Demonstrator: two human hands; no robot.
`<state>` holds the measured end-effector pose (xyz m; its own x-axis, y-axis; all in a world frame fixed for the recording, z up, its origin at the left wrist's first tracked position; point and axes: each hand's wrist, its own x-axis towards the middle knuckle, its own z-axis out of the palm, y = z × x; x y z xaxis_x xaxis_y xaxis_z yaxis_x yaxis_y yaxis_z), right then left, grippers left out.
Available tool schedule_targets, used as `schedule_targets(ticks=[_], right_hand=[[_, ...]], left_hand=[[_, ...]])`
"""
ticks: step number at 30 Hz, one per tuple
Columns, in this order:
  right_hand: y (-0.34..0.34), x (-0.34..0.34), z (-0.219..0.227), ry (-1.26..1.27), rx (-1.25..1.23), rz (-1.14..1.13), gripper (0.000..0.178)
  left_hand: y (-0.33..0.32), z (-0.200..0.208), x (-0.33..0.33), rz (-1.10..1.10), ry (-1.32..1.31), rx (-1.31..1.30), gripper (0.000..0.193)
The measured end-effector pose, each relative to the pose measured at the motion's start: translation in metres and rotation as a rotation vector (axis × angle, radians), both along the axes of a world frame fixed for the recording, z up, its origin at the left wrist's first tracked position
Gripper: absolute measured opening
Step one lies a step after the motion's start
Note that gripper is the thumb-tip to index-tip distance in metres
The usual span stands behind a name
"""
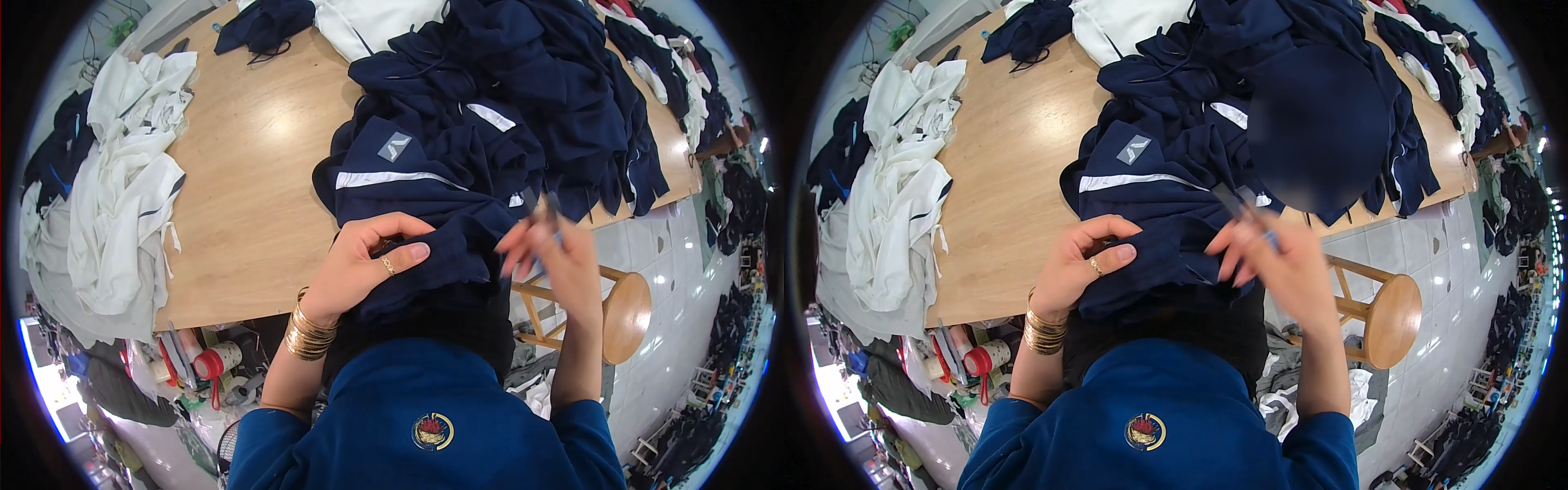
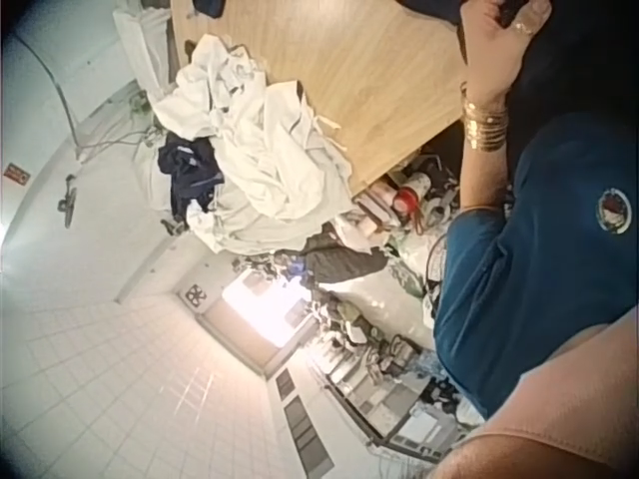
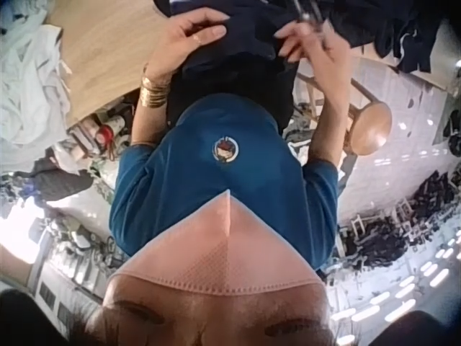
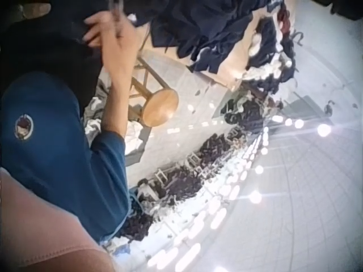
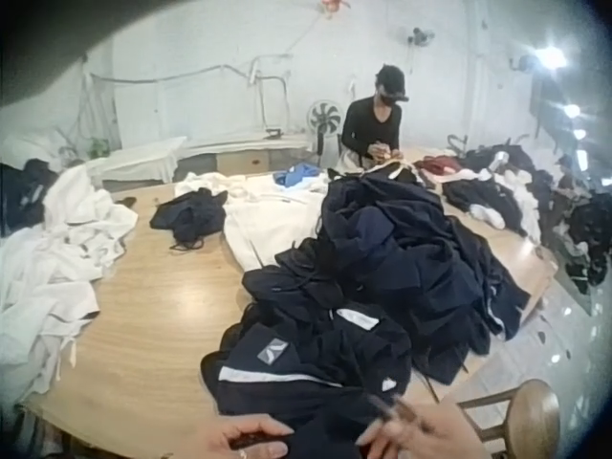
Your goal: Trimming loose threads from navy blue garments using thread nippers.
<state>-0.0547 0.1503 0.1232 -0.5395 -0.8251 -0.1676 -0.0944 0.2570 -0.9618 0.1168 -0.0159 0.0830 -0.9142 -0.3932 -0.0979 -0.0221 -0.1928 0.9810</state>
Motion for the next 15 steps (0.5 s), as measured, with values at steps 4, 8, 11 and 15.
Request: schedule_targets(ticks=[4, 8, 11, 15], right_hand=[[0.001, 0.019, 0.010, -0.157, 0.162, 0.201, 0.020], [0.000, 0.021, 0.009, -0.113, 0.151, 0.237, 0.020], [-0.001, 0.018, 0.010, -0.097, 0.180, 0.279, 0.020], [-0.001, 0.018, 0.010, -0.078, 0.184, 0.281, 0.020]], left_hand=[[0.001, -0.001, 0.001, -0.020, -0.007, -0.059, 0.020], [0.000, 0.001, 0.002, -0.034, -0.016, -0.109, 0.020], [0.000, 0.002, 0.001, -0.058, -0.012, -0.143, 0.020], [0.000, 0.004, 0.001, -0.070, 0.009, -0.140, 0.021]])
